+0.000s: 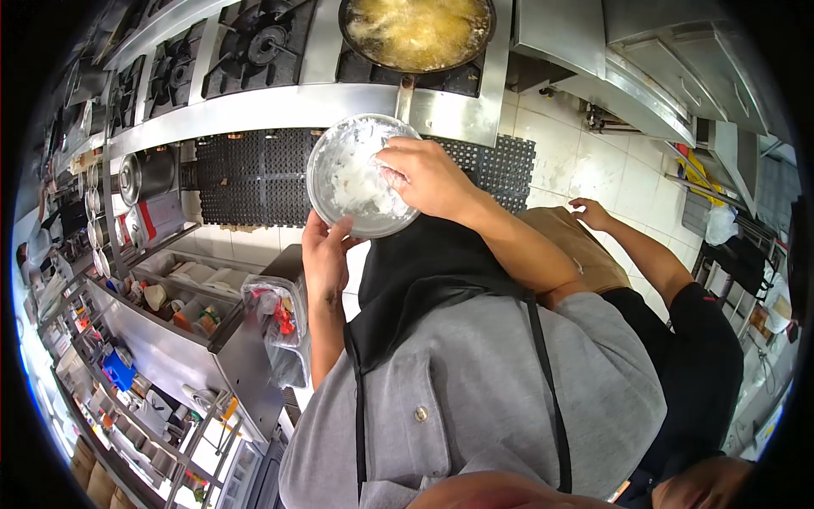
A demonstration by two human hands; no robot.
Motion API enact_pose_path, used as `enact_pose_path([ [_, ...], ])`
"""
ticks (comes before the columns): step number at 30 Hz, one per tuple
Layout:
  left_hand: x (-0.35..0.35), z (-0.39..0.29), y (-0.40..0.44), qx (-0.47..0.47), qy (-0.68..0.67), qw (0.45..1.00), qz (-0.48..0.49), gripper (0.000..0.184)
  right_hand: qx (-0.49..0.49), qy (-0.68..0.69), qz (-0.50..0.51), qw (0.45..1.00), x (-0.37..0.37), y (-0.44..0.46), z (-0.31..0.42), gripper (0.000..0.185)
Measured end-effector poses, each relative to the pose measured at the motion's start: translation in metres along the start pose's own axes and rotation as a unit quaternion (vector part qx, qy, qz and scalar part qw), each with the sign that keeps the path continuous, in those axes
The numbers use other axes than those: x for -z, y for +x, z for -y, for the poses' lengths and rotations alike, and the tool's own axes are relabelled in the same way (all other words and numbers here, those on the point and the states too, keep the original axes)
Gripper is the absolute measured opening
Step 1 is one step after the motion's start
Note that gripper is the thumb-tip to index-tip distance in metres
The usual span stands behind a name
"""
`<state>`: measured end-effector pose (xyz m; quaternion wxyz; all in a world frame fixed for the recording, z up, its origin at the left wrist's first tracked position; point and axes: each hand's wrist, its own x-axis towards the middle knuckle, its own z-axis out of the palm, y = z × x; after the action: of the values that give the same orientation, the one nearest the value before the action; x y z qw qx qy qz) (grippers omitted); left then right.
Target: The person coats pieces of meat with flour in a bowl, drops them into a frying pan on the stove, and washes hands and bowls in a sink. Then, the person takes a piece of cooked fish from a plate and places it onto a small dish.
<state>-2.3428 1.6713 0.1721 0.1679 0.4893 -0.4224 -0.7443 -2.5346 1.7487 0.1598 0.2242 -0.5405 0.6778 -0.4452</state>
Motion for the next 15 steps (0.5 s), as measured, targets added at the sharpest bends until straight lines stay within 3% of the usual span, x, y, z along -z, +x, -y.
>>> enact_pose_path([
  [8,-0.01,0.009,-0.003,0.009,0.063,0.998,-0.021,0.027,0.004,0.068,0.046,0.997,0.009,-0.013,-0.004,0.021],
  [15,-0.039,0.01,-0.006,0.013,0.05,0.999,0.008,0.027,0.06,0.064,-0.01,0.996,0.018,-0.024,-0.013,0.024],
])
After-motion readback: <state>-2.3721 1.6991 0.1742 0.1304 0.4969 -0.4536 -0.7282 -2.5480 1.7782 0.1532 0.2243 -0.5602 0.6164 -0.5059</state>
